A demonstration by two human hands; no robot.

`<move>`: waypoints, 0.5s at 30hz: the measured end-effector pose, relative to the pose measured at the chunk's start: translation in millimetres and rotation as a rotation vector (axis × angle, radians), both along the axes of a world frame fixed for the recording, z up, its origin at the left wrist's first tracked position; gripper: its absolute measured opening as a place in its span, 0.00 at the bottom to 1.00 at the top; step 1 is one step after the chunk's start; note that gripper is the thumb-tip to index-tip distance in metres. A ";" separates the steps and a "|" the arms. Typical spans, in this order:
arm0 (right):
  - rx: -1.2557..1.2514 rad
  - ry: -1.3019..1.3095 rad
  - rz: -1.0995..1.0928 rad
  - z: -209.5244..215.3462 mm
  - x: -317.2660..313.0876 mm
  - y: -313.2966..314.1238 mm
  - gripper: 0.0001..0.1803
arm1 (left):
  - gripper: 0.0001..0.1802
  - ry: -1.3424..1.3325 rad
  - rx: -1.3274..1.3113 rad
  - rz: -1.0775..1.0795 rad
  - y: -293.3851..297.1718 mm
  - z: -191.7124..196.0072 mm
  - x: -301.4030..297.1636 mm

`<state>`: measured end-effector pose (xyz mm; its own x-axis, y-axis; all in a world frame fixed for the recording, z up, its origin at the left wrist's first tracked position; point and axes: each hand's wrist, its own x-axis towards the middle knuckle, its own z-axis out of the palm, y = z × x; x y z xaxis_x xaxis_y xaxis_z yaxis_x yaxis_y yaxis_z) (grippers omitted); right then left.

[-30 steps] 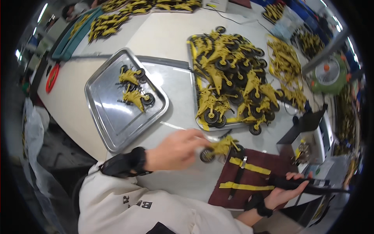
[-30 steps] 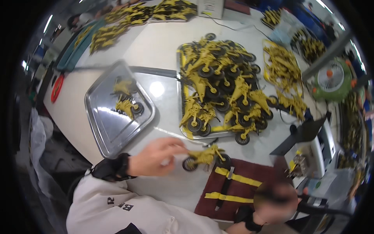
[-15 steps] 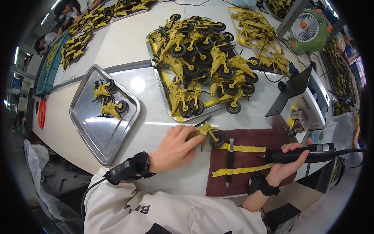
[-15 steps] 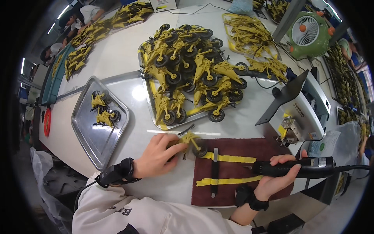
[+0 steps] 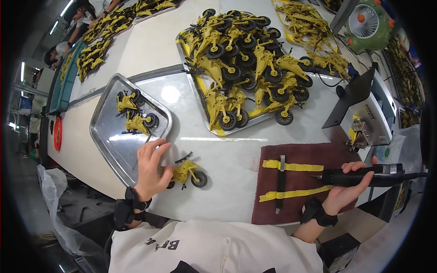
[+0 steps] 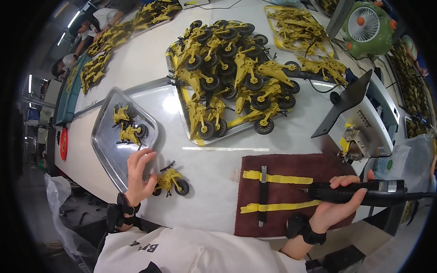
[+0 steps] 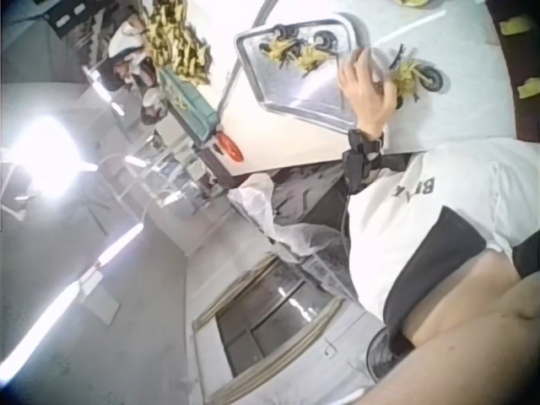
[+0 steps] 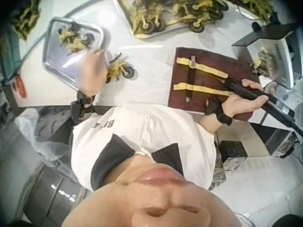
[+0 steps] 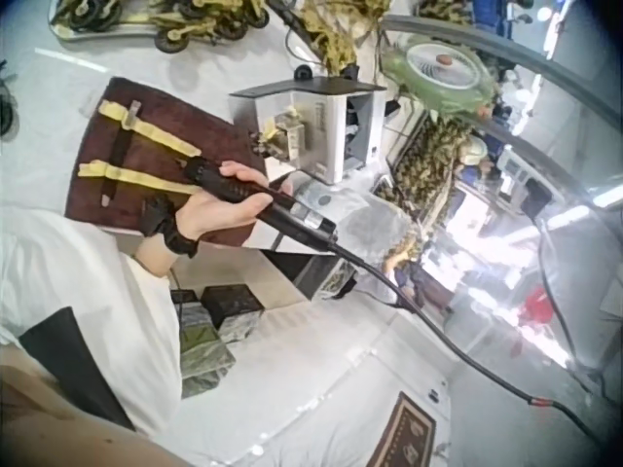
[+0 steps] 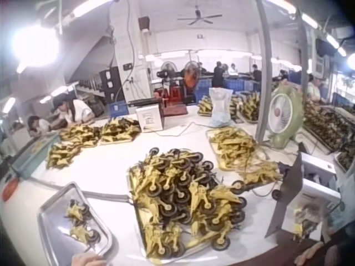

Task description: Assemble small yellow toy motorcycles using an electric screwdriver.

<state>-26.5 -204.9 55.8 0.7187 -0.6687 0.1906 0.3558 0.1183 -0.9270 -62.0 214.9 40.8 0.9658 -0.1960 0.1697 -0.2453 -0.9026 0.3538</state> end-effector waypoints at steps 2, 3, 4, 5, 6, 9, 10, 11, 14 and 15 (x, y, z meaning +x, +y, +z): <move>0.016 0.013 -0.040 -2.1 0.5 2.5 0.28 | 0.31 0.035 -0.035 -0.024 -22.3 14.9 -4.4; 0.011 0.014 -0.044 -2.3 1.9 2.8 0.28 | 0.32 0.068 -0.065 -0.045 -33.9 18.8 -6.4; 0.018 0.011 -0.038 -1.5 2.2 3.9 0.28 | 0.33 0.133 0.053 -0.070 -41.2 18.0 -10.5; 0.025 0.008 -0.031 -1.0 2.1 4.8 0.28 | 0.33 0.136 0.052 -0.072 -39.8 15.0 -12.7; 0.032 -0.001 -0.011 -1.5 1.9 1.7 0.28 | 0.32 0.178 0.048 -0.123 -37.9 9.2 -14.4; 0.035 0.002 -0.013 -2.2 -0.2 -1.0 0.28 | 0.30 0.208 0.023 -0.154 -30.0 7.7 -12.1; 0.038 0.000 -0.014 -2.9 2.8 -4.0 0.28 | 0.29 0.105 -0.039 -0.017 -23.4 10.8 -7.7; 0.024 -0.001 -0.023 -3.6 1.0 -2.5 0.28 | 0.28 0.002 -0.107 0.114 -11.4 12.2 -4.4; 0.023 0.002 -0.040 -3.9 -0.5 -0.8 0.28 | 0.34 -0.107 -0.003 0.346 31.8 15.2 17.5; 0.039 0.007 -0.041 -2.9 1.2 -2.0 0.28 | 0.38 -0.153 0.090 0.368 50.5 0.5 19.8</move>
